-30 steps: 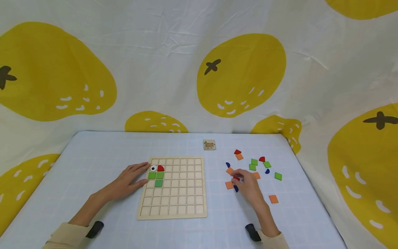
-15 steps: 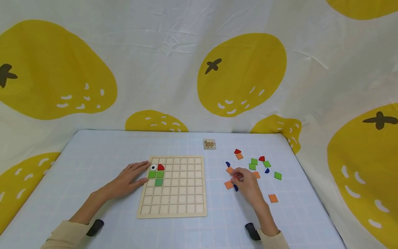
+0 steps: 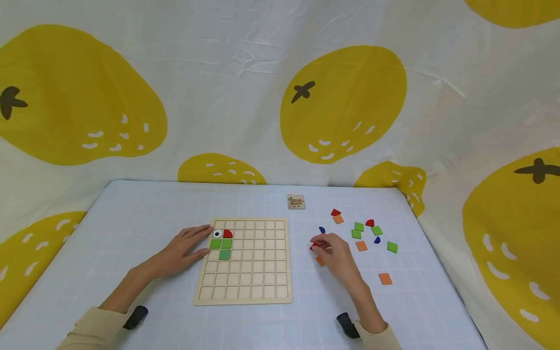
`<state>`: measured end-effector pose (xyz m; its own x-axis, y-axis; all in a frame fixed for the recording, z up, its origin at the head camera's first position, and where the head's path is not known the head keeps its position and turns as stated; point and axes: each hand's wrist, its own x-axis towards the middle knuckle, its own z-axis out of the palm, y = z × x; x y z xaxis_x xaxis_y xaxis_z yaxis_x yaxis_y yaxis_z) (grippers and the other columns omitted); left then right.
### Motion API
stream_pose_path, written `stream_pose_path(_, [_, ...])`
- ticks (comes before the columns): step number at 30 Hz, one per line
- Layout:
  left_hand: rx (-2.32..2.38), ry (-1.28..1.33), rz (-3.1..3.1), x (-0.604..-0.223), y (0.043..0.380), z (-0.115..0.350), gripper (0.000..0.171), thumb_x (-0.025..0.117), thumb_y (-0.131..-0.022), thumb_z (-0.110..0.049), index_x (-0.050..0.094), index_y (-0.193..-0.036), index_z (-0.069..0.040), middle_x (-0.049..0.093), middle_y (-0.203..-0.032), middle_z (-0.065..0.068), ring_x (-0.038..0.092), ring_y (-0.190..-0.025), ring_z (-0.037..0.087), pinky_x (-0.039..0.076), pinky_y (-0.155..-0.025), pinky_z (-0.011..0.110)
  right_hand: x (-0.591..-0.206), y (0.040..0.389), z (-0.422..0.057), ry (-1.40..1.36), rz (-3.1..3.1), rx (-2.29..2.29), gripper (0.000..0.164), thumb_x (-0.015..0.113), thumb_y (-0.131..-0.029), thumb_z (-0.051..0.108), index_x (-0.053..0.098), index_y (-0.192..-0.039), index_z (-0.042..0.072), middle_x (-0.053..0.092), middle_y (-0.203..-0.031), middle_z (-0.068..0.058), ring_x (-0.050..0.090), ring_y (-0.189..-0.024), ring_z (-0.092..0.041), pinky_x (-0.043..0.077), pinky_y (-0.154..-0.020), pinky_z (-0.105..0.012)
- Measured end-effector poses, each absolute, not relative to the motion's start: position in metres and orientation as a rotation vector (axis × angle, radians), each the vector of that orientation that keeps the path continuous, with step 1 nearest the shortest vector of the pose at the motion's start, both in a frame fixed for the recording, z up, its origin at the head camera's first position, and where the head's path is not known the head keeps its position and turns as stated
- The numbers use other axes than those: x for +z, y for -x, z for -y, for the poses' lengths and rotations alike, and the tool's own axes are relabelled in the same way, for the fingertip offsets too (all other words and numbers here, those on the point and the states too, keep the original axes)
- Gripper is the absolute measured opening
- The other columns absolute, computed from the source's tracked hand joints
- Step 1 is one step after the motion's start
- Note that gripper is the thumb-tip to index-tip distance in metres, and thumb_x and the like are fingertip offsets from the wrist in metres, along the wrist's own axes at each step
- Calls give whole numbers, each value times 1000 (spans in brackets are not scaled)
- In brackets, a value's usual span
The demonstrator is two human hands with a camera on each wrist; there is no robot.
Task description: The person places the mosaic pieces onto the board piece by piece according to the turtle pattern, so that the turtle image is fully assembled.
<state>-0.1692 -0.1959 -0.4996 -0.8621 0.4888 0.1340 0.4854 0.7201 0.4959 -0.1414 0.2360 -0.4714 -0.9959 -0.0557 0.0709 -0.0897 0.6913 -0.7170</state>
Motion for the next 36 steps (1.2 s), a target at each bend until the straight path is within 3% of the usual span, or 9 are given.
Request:
stream_pose_path(11, [841,-786,-2876,-496,170,195,63,65,-103,-31,44,-155,-3,43,-158,18,37,-143,43,32,-113,65,-471,146,-206,-286,2780,1314,17,79,-89,1,76,-105,6,71,-95,0,65,-90,-18,58,-80,-28])
stream_pose_path(23, [857,-781,-2875,-498,169,195,63,65,-103,-32,43,-156,-5,42,-159,18,37,-143,44,33,-112,66,-471,148,-171,-345,2744,1417,12,82,-88,8,77,-98,11,72,-91,6,63,-84,-14,54,-74,-25])
stream_pose_path(36, [855,-780,-2870,-494,169,194,62,65,-103,-30,43,-156,-3,42,-159,18,36,-143,44,31,-113,66,-469,149,-130,-500,2696,1589,11,81,-89,7,77,-99,7,74,-95,0,66,-79,-15,57,-73,-25])
